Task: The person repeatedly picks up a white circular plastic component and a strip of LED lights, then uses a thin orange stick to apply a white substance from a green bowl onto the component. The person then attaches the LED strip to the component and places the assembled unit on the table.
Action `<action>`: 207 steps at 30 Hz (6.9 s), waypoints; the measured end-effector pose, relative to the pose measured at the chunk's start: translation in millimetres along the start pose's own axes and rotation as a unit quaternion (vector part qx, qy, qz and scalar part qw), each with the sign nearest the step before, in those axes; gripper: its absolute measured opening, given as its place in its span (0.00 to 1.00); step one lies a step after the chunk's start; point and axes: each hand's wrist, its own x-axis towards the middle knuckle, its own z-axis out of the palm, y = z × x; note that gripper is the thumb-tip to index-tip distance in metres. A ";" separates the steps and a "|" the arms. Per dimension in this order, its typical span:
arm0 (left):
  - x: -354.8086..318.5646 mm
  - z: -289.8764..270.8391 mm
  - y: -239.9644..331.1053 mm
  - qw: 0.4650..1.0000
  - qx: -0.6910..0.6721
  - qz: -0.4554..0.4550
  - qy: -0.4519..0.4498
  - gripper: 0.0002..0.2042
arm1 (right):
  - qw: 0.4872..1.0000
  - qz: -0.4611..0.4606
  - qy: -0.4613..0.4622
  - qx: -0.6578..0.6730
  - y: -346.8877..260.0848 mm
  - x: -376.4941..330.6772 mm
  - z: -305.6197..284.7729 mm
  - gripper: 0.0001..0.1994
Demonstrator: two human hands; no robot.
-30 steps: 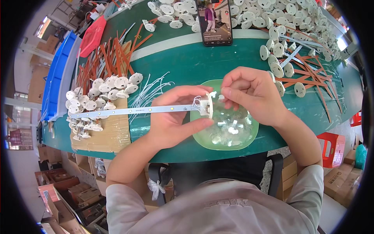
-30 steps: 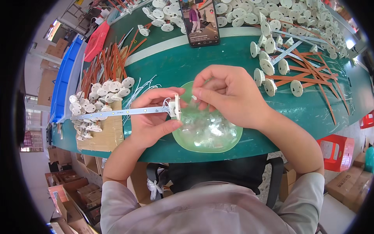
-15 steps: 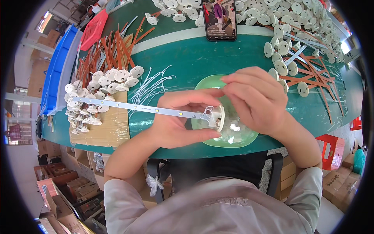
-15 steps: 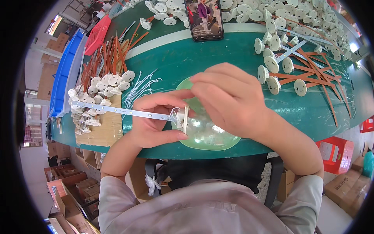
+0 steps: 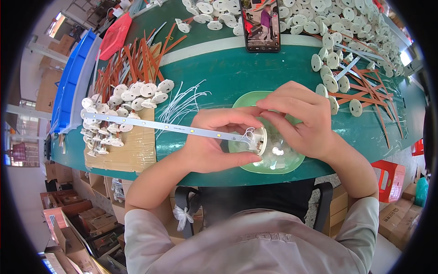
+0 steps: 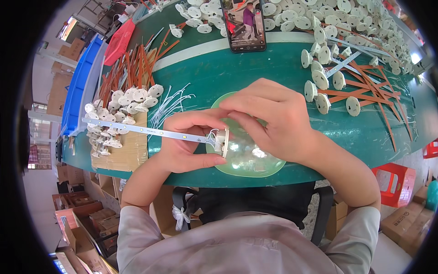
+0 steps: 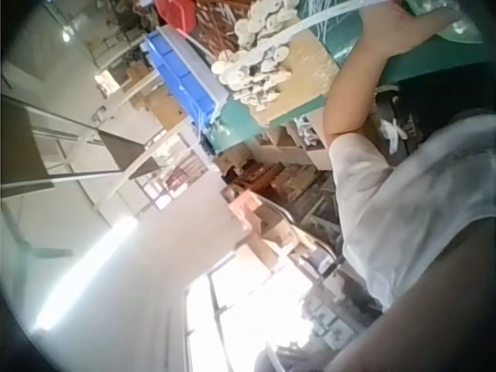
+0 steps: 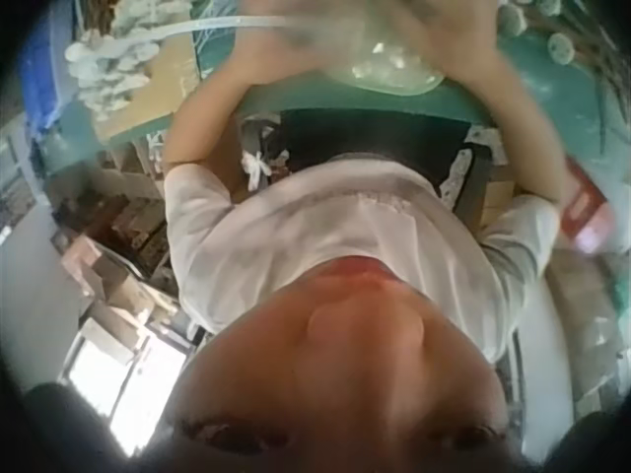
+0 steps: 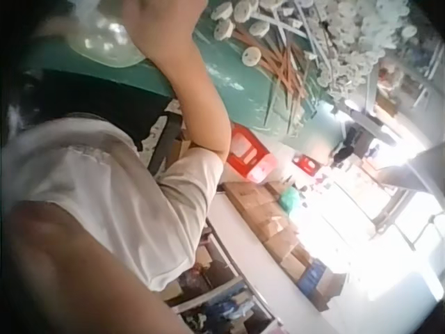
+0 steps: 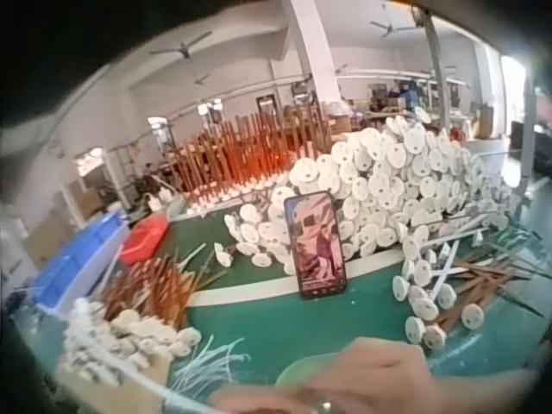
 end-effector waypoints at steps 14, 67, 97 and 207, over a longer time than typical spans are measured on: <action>-2.3 -5.1 -0.8 0.998 -0.021 0.026 0.046 0.29 | 0.999 0.015 0.029 0.000 -6.3 0.1 -5.2 0.06; -0.3 -5.3 -4.3 0.991 -0.120 0.046 0.035 0.29 | 0.994 -0.081 0.062 0.028 -15.8 -6.4 17.3 0.08; 3.2 -132.4 77.7 0.462 0.760 -0.293 0.351 0.23 | 0.815 0.293 0.028 -0.498 49.8 11.1 -108.9 0.07; -0.8 -5.8 8.1 0.999 -0.002 0.006 0.052 0.18 | 0.997 -0.058 0.030 0.036 -5.3 -3.3 2.0 0.16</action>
